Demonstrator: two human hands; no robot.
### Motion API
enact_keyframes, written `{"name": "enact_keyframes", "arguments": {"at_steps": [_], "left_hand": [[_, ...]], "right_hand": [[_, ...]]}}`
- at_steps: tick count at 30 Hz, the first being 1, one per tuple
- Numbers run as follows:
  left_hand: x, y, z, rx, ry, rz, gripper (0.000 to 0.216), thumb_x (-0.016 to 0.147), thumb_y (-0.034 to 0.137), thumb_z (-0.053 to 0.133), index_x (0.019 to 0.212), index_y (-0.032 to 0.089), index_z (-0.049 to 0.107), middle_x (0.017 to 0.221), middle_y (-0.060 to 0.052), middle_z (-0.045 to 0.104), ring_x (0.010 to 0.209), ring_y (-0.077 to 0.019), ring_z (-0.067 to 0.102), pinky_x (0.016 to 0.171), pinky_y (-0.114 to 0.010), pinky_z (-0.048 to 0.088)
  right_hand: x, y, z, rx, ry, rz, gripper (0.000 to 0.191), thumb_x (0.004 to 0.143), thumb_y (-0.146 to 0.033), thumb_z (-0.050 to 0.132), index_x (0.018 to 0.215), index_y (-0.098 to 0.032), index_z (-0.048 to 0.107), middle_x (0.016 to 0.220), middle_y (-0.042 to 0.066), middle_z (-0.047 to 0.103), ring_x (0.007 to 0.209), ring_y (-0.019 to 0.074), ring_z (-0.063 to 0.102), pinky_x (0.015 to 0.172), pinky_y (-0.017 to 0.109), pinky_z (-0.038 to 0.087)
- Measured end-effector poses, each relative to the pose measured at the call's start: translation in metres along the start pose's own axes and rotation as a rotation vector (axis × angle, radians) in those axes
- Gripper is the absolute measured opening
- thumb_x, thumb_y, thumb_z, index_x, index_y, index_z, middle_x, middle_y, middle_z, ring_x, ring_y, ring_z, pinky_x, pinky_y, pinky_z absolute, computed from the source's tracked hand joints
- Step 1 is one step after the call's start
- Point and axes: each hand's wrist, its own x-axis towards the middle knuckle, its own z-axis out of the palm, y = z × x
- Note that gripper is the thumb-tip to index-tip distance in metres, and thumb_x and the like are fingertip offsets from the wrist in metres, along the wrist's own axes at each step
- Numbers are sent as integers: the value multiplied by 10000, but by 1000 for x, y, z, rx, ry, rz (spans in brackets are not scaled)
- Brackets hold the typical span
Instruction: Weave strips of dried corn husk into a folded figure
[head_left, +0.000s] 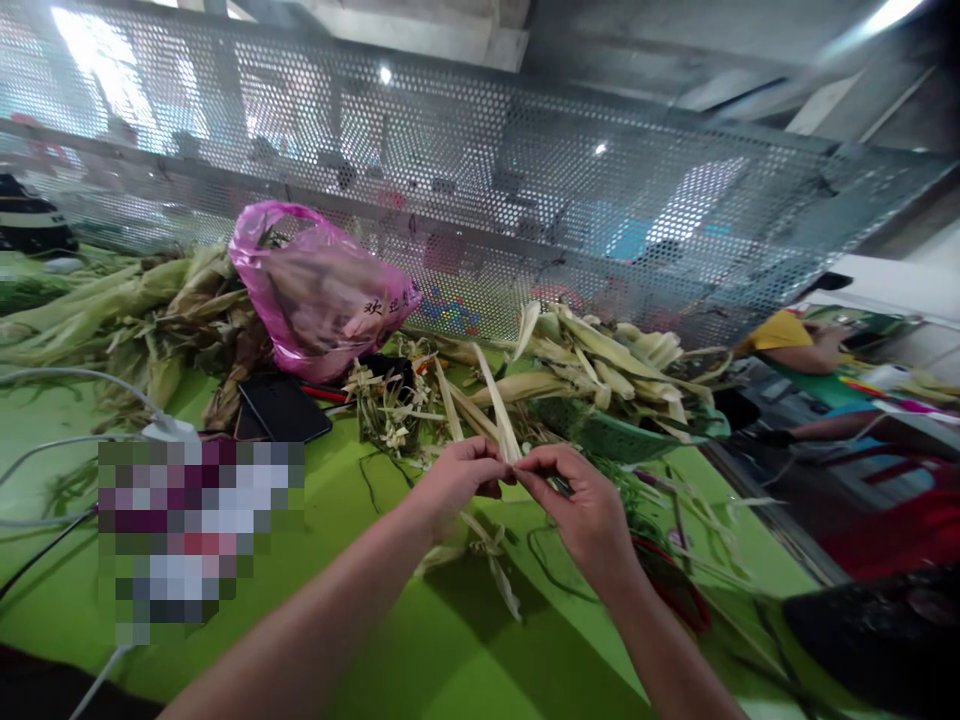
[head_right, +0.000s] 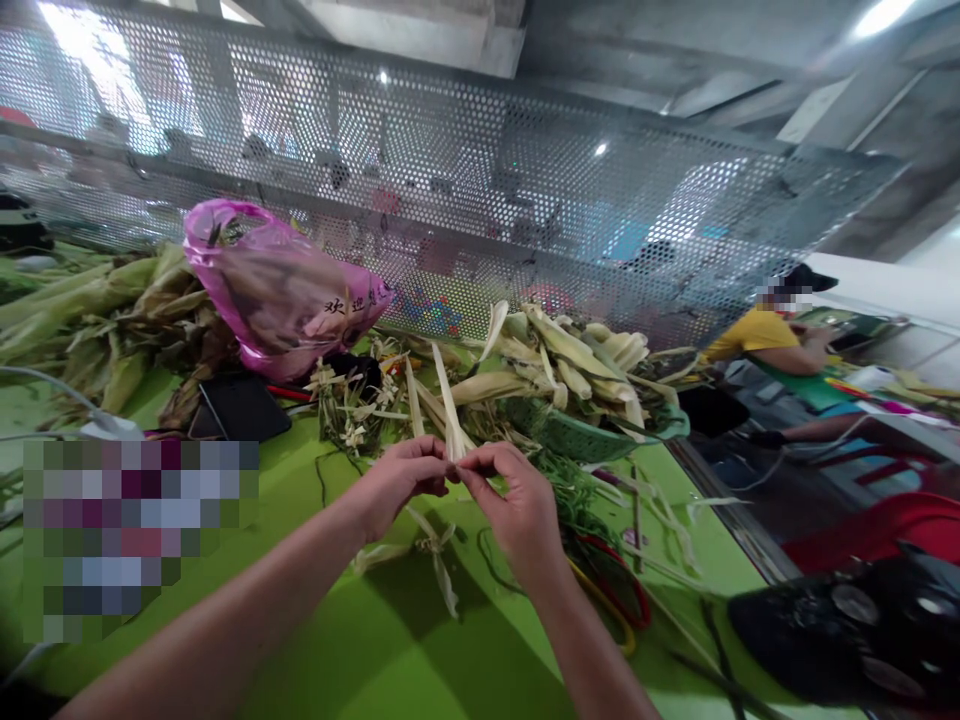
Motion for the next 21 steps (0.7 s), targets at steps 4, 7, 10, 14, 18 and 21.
{"name": "enact_keyframes", "arguments": {"at_steps": [4,7,10,14,18,21], "left_hand": [[0,2,2,25,-1,69,120,646,164,650,665,157,532,630,14,559,567,-79,480,590,-222,376],[0,3,3,93,-26,123,133,661,201,660,643,153,537,642,8,537,596,-89,480,604,-237,392],[0,3,3,142,-45,136,141,671,228,665,649,153,547,656,3,544,616,-95,491,616,-241,399],[1,1,2,116,-26,99,149,677,245,664,643,152,551,628,1,561,589,-92,496,601,-238,385],[1,2,1,8,14,56,137,668,215,649,623,145,541,583,8,550,549,-76,474,575,-224,354],[0,2,1,-26,7,32,137,662,194,640,604,147,525,569,7,553,540,-75,479,572,-225,350]], "right_hand": [[-3,1,3,77,0,141,107,837,-306,653,833,-201,635,789,17,629,740,172,576,680,279,451],[-4,2,5,146,-5,250,143,835,-334,649,829,-194,618,756,7,625,708,161,561,659,269,447],[-4,3,4,186,-14,296,149,832,-335,652,812,-192,613,736,1,620,689,150,551,649,260,448],[-3,4,2,248,-17,248,153,816,-328,671,886,-196,636,761,9,630,692,155,572,646,266,475],[-2,3,0,213,-21,120,135,818,-284,673,937,-221,677,854,29,666,780,183,618,717,304,507],[-1,1,0,86,-3,39,73,818,-272,670,867,-224,696,837,34,673,786,198,622,728,323,507]]}}
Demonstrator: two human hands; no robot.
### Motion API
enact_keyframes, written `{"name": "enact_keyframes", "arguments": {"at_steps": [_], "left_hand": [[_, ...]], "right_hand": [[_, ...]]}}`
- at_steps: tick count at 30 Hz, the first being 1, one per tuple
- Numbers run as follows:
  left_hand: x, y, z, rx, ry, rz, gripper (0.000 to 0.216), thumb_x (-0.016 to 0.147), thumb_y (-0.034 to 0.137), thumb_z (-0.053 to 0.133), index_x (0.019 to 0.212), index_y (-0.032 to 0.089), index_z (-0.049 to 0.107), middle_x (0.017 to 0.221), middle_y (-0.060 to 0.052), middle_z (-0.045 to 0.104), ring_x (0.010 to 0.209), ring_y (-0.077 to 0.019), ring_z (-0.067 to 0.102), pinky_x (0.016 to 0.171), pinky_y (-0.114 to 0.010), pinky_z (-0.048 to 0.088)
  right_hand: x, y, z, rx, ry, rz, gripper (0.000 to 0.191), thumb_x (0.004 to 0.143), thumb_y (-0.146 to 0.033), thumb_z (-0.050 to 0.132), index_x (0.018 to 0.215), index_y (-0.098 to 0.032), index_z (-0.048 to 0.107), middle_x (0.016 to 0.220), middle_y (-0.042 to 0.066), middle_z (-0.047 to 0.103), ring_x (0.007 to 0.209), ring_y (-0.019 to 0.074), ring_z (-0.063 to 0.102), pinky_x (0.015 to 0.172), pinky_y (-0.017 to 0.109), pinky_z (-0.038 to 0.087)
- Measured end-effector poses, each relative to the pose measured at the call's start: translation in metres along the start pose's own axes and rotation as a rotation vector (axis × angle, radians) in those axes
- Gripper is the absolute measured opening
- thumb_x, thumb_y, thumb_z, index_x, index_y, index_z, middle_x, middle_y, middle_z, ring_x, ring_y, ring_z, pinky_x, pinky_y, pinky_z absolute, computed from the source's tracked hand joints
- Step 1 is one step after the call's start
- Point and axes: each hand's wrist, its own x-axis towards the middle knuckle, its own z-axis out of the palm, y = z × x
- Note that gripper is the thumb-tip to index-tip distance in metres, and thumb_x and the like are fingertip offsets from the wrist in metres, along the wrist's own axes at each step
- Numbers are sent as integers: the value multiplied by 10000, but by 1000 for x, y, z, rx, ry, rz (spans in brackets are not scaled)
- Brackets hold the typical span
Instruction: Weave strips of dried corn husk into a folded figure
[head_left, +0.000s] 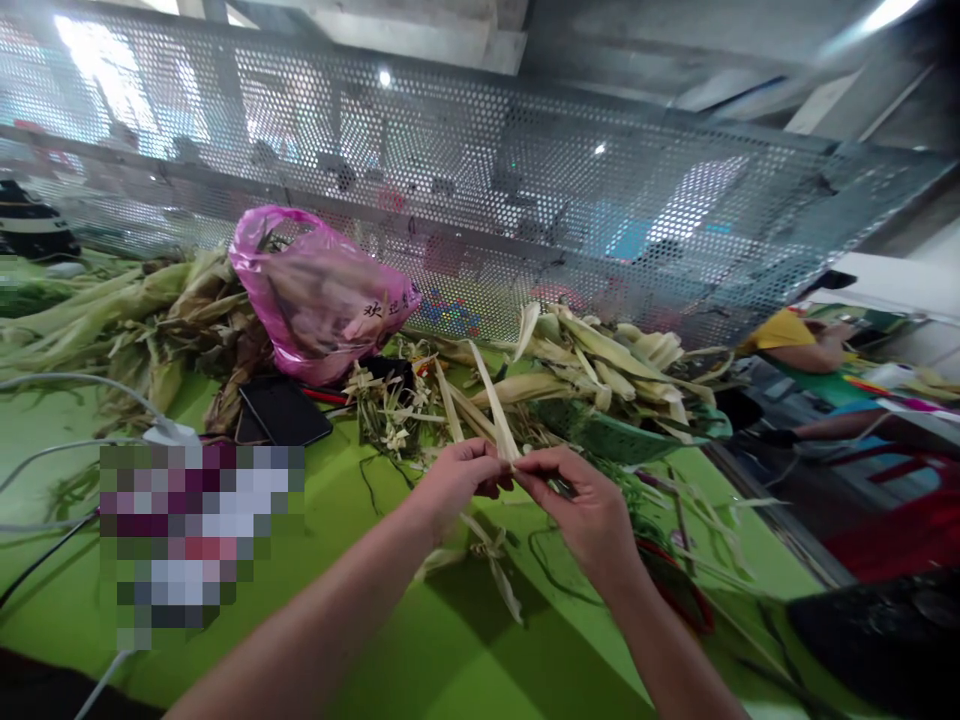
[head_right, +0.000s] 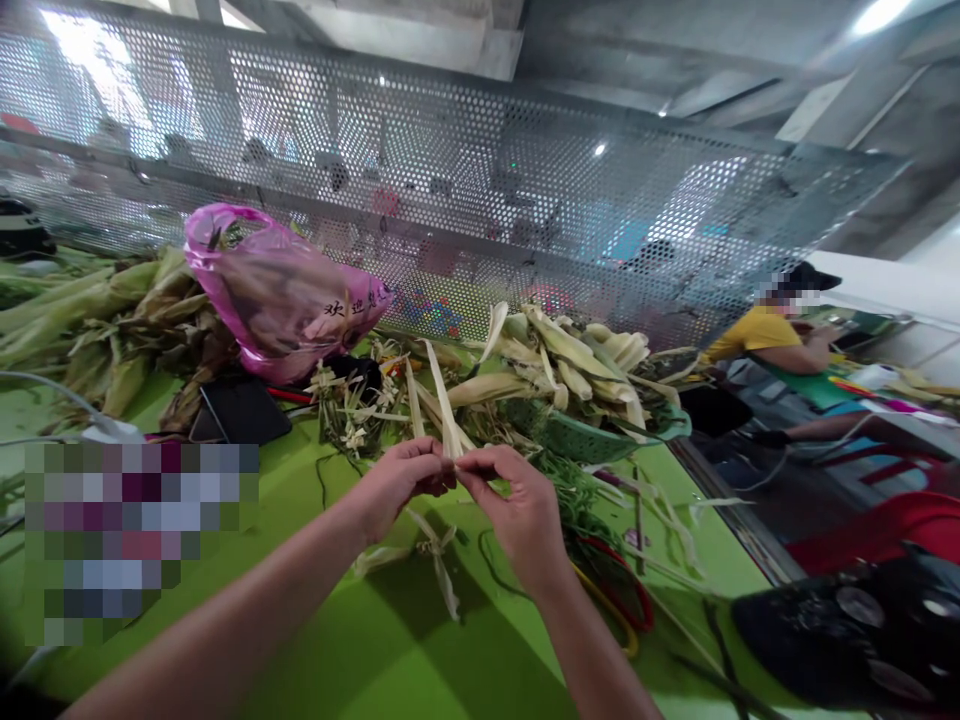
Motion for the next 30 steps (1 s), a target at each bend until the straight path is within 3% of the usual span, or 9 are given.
{"name": "enact_keyframes", "arguments": {"at_steps": [7,19,24,30], "left_hand": [[1,-1,-1,-16,15,-53,88,641,147,650,665,145,566,654,-4,607,559,-69,494,602,-221,389],[0,-1,1,132,-53,69,141,658,229,692,665,149,576,659,-8,587,626,-103,529,595,-231,398],[1,-1,0,112,0,36,147,679,258,662,636,154,568,612,-6,581,568,-93,491,576,-236,372],[1,-1,-1,38,-8,-21,154,658,230,662,609,153,538,604,-12,602,539,-78,463,570,-224,358]], "right_hand": [[2,2,0,-111,6,-46,57,836,-263,655,808,-215,666,813,34,645,769,190,600,707,304,484],[-2,3,2,54,19,219,179,817,-359,666,793,-189,613,719,16,634,667,166,577,618,273,475],[-1,3,1,143,7,134,168,818,-323,670,943,-212,661,813,27,662,717,173,607,659,294,505],[2,0,0,-20,20,-10,79,806,-294,677,833,-224,702,804,31,677,757,194,624,703,319,506]]}}
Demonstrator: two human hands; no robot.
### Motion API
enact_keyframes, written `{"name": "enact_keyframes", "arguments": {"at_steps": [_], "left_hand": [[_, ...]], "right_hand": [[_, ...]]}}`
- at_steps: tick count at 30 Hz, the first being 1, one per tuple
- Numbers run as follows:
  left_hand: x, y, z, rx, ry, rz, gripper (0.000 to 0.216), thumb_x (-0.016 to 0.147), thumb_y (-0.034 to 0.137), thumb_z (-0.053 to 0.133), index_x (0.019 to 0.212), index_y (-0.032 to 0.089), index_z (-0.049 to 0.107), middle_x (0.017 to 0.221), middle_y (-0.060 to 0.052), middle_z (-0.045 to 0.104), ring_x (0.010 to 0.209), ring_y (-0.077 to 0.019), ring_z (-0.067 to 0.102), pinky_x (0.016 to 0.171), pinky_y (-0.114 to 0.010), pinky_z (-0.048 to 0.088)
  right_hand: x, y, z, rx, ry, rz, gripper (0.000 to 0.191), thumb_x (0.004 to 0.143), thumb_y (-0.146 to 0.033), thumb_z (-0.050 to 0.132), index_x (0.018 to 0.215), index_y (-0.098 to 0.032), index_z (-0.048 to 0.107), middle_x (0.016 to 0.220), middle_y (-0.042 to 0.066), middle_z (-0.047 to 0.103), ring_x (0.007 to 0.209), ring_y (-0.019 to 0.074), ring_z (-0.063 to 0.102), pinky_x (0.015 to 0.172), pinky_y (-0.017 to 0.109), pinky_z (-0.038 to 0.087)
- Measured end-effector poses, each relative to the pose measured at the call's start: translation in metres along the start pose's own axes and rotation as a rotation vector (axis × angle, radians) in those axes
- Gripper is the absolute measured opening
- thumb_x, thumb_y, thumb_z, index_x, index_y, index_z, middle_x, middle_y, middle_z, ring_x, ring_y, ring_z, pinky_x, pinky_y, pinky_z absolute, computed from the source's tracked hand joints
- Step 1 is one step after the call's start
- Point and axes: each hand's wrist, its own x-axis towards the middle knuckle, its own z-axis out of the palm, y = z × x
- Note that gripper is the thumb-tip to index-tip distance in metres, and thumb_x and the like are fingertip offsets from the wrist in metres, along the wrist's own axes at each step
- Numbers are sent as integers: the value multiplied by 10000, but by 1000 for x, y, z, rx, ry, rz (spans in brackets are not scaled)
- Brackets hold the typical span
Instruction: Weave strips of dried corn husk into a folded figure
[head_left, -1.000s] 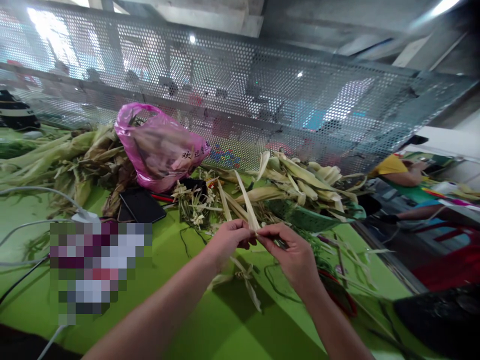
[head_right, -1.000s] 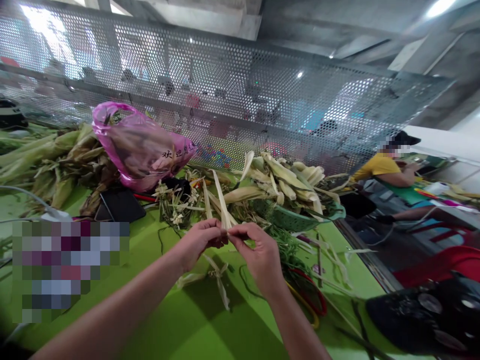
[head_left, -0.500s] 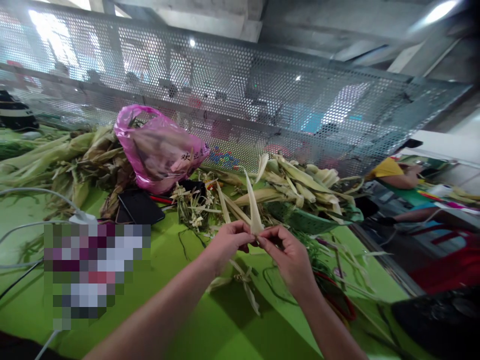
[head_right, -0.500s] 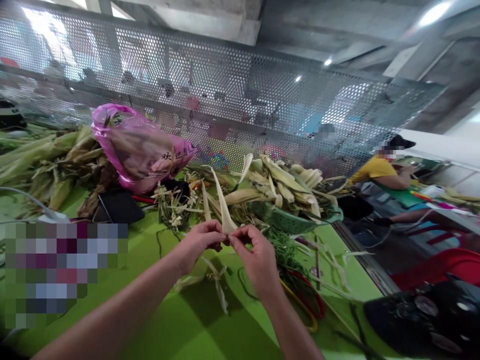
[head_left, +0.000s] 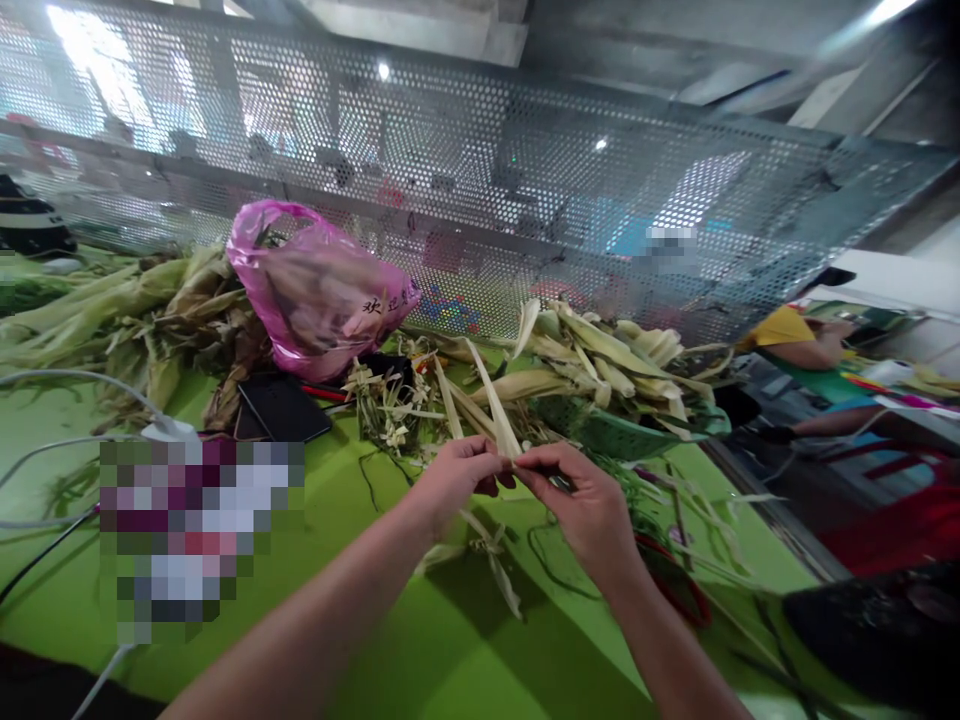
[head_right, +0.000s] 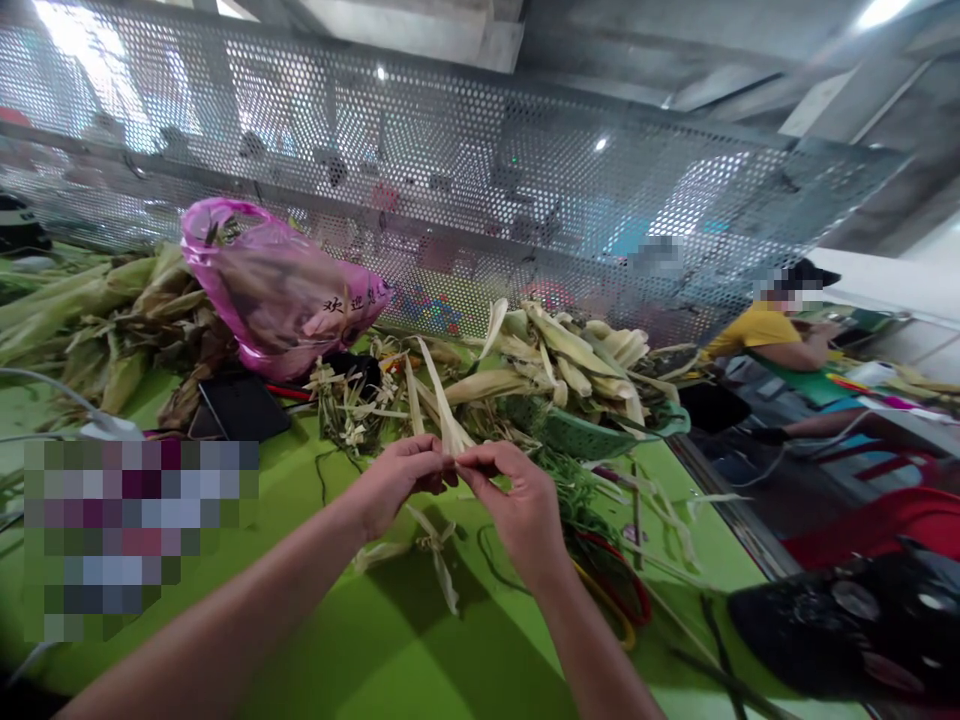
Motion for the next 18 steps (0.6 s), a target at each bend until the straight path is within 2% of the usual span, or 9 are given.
{"name": "enact_keyframes", "arguments": {"at_steps": [5,13,18], "left_hand": [[1,-3,-2,0,-11,-32,110,667,225,672,688,150,594,694,-37,642,582,-86,486,602,-226,385],[0,-2,1,146,-14,125,128,695,255,668,663,156,593,653,2,563,613,-99,483,598,-229,395],[1,-2,1,194,-30,138,134,697,262,667,666,155,593,658,-3,571,610,-102,494,597,-236,384]], "right_hand": [[-1,0,-1,-60,-8,2,75,831,-285,652,816,-216,678,807,38,661,765,193,608,696,306,491],[-3,-1,2,34,0,202,172,818,-357,652,792,-189,626,707,12,635,660,169,581,610,270,471],[-2,1,1,103,3,228,162,808,-348,670,804,-192,628,708,7,628,649,157,569,616,270,473]]}}
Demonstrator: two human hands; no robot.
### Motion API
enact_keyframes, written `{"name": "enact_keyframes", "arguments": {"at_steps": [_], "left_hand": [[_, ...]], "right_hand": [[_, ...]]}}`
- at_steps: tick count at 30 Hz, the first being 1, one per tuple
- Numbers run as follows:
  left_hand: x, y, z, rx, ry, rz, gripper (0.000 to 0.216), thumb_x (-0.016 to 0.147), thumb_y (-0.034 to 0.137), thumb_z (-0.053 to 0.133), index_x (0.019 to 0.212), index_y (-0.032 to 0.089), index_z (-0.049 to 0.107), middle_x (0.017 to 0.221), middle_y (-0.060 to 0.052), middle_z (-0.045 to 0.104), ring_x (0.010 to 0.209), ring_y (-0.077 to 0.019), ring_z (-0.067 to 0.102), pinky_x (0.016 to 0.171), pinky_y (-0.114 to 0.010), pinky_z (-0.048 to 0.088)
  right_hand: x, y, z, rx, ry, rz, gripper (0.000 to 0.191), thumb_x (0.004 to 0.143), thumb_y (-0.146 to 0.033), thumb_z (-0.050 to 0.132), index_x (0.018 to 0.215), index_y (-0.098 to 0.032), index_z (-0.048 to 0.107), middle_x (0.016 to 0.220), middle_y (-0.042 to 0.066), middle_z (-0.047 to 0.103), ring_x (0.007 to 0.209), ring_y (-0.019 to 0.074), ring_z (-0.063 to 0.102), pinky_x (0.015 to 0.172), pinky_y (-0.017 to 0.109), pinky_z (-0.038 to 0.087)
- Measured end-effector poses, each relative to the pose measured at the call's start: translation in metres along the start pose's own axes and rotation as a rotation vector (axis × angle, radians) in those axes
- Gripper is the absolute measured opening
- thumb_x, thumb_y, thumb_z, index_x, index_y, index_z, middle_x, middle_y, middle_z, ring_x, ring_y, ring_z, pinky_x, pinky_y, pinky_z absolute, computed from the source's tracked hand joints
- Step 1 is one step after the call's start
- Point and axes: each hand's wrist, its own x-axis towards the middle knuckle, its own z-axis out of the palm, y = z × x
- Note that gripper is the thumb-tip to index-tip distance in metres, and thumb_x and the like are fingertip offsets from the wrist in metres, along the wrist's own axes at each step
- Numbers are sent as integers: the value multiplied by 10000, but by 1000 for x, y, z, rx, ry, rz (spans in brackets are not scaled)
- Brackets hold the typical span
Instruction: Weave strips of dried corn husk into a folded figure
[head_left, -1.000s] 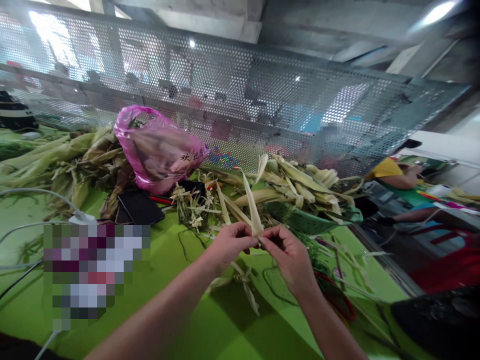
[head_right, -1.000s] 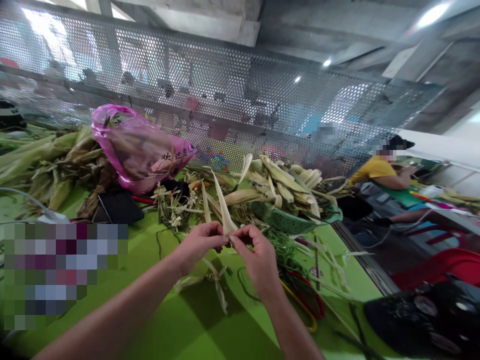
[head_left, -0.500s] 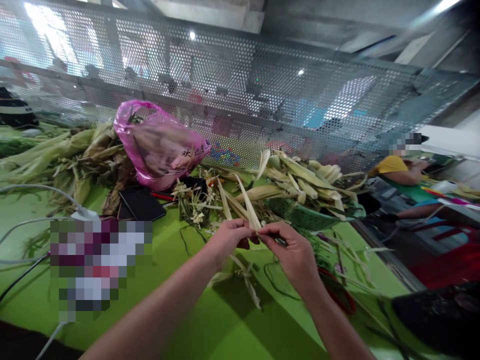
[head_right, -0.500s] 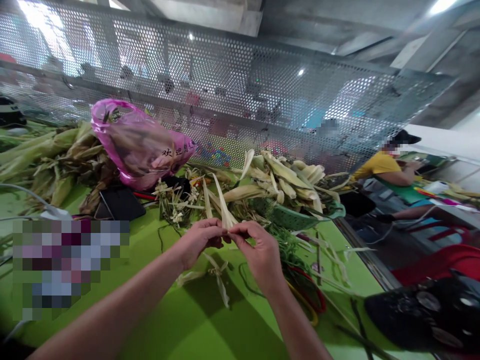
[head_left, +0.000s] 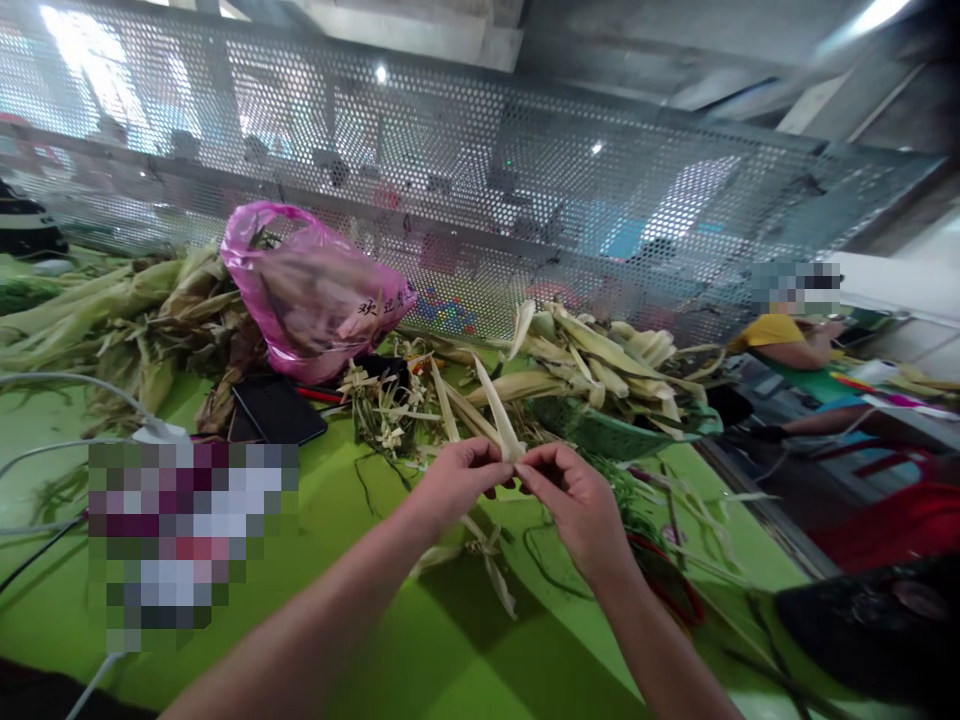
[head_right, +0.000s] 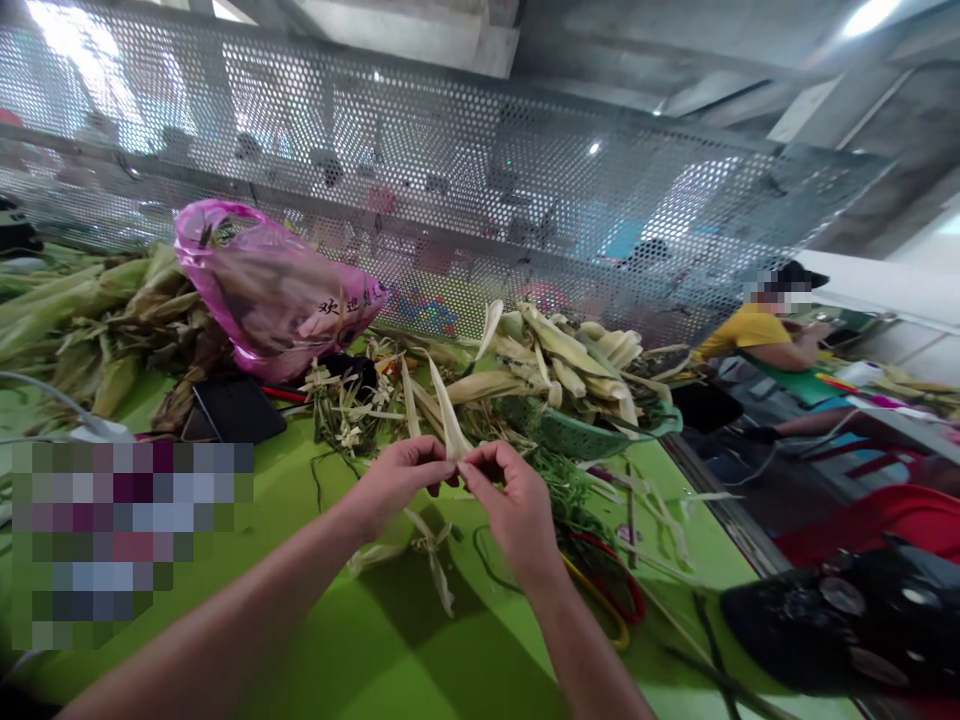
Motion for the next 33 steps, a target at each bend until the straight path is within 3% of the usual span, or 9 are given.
{"name": "enact_keyframes", "arguments": {"at_steps": [5,9,15,20,27,33], "left_hand": [[1,0,-3,-67,48,-46,127,719,249,619,655,151,568,653,-23,603,607,-102,501,604,-238,379],[-1,3,-3,-102,34,-71,126,710,226,613,634,149,549,634,-15,593,585,-89,484,598,-231,365],[-1,-1,-2,-164,37,-127,130,682,235,662,681,147,566,674,-20,609,596,-88,485,628,-243,377],[1,-4,-2,-181,62,-97,127,662,196,669,696,152,555,658,9,561,578,-80,459,605,-240,367],[0,0,0,14,8,23,154,693,249,675,687,153,555,650,13,537,607,-92,473,605,-240,374],[3,-1,-3,69,54,6,123,739,250,613,681,159,553,654,-8,579,603,-106,505,598,-244,388]], "right_hand": [[-1,-1,1,72,-14,-86,153,819,-315,671,936,-217,665,819,22,668,711,169,611,674,293,505],[-1,-2,0,-88,-9,-200,86,821,-275,666,880,-224,701,840,32,684,771,190,625,722,314,501],[0,-1,0,-181,18,-231,70,838,-271,644,816,-217,682,812,29,668,766,189,615,723,310,477],[-3,-2,2,-136,24,-97,124,826,-323,660,822,-199,651,786,24,653,726,179,590,678,288,457],[-3,-3,5,122,35,103,207,765,-374,710,790,-192,615,710,5,618,646,154,549,619,270,452],[3,0,5,310,17,191,336,739,-396,748,964,-188,609,775,32,656,702,171,588,597,262,470]]}}
